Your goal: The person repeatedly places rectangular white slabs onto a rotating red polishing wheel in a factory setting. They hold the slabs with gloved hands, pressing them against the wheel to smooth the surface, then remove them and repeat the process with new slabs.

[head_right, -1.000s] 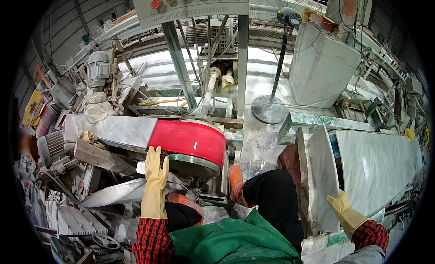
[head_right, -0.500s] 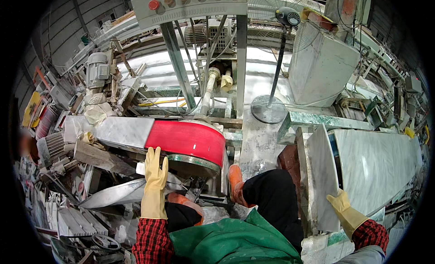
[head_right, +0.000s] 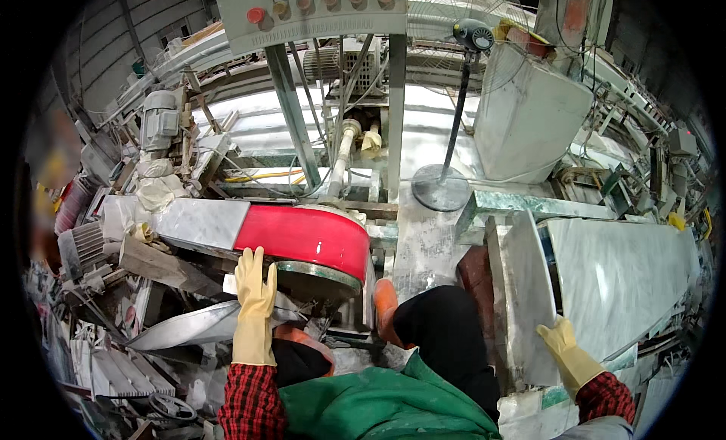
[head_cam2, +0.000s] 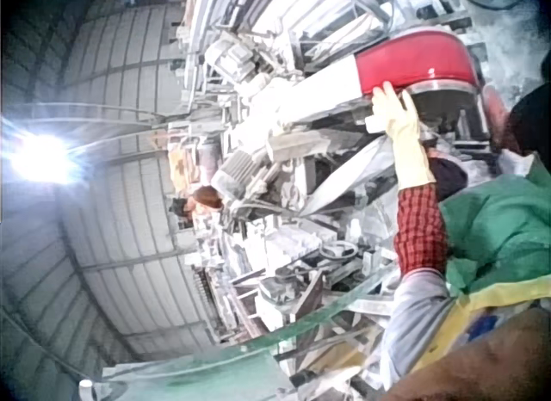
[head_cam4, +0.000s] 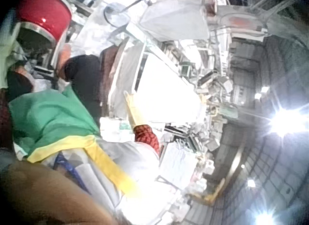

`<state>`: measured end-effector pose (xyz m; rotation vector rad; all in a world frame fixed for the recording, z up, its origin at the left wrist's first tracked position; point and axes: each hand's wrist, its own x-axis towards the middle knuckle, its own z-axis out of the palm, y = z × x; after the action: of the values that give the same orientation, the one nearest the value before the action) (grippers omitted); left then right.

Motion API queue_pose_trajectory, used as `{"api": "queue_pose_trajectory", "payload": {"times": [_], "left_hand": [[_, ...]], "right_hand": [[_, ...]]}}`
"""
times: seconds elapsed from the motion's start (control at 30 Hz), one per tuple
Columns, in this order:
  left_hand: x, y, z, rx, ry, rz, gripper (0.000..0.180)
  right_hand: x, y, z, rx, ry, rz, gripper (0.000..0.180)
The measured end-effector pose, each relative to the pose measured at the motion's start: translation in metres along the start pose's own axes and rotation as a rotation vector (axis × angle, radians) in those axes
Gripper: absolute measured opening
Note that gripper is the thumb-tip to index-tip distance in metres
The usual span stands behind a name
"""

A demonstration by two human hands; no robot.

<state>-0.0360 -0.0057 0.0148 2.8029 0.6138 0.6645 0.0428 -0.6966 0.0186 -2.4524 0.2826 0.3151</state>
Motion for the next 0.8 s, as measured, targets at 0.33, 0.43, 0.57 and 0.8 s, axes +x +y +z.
{"api": "queue_pose_trajectory", "payload": {"times": [0.33, 0.43, 0.57, 0.8], "left_hand": [[0.017, 0.067, -0.033, -0.182, 0.283, 0.217, 0.041], [0.008, 0.080, -0.011, -0.553, 0.252, 0.230, 0.048], [0.005, 0.119, 0.023, -1.506, -0.238, -0.181, 0.065], [0.024, 0.119, 0.036, -2.047, -0.393, -0.237, 0.086]], "right_hand": [[-0.037, -0.077, -0.003, -0.170, 0.067, 0.061, 0.040], [-0.044, -0.140, 0.002, -0.073, -0.023, 0.022, 0.040], [-0.035, -0.243, 0.010, -0.142, -0.128, -0.191, 0.034], [-0.010, -0.418, 0.044, -0.222, -0.467, -0.523, 0.030]]}}
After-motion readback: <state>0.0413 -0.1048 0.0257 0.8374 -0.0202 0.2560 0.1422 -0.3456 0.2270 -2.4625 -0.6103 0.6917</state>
